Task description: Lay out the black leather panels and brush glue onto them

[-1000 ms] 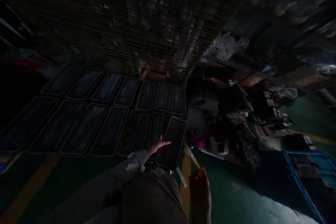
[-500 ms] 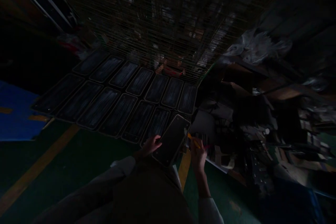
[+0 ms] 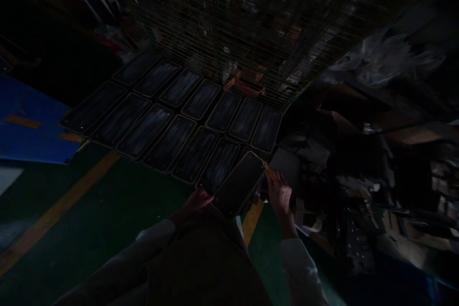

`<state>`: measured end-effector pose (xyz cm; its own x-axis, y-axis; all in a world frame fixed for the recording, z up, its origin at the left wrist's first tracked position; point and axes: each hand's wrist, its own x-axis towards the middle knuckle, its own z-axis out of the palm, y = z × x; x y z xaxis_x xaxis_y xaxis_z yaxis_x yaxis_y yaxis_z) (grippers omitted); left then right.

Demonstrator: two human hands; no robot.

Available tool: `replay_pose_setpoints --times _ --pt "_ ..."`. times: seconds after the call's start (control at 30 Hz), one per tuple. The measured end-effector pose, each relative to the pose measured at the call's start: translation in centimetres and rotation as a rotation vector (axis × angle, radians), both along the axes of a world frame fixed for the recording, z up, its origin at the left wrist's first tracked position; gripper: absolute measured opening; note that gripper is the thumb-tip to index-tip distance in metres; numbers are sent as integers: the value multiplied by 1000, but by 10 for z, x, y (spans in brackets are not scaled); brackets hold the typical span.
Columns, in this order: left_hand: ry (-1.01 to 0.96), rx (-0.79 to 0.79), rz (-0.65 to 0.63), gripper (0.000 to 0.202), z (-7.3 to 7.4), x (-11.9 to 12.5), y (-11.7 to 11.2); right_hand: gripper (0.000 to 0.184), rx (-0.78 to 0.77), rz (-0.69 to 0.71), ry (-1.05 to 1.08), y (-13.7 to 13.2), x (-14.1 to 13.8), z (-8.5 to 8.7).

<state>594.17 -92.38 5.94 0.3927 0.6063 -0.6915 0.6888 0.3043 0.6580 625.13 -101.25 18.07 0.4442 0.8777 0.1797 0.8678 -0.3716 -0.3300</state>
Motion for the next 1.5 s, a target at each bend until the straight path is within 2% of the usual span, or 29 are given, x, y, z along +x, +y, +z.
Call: replay_pose_setpoints --times 0.07,0.17,0.27,0.5,0.67,0.73,0.83,1.03,1.2,1.33,1.5 --pt "-37 -125 41 32 2 1 -4 27 -16 5 0 0 0 -3" --pt "-96 -287 176 32 3 5 -9 26 -57 14 11 -4 -6 -8" --pt "-121 -366 253 28 5 6 -9 27 -103 28 19 -15 -20 -10" --pt "-155 -462 218 23 5 5 -4 26 -144 134 131 -59 -85 -11" --pt "-157 -426 175 27 -1 3 -4 29 -222 287 337 -83 -125 1" --pt "-163 -416 168 30 -1 2 -4 28 -245 284 419 -85 -126 6" --pt "-168 -443 180 30 1 1 -4 27 -165 207 427 -76 -107 8" --pt "-200 -475 207 29 5 1 -5 30 -15 36 190 -18 -41 -2" --pt "-184 -467 234 33 6 1 -5 31 -16 14 34 17 -15 -12" --pt "-209 -419 208 31 8 0 -5 29 -86 87 13 10 -28 -17" --pt "-226 -452 210 31 11 -1 -4 28 -175 269 97 -40 -90 -18"
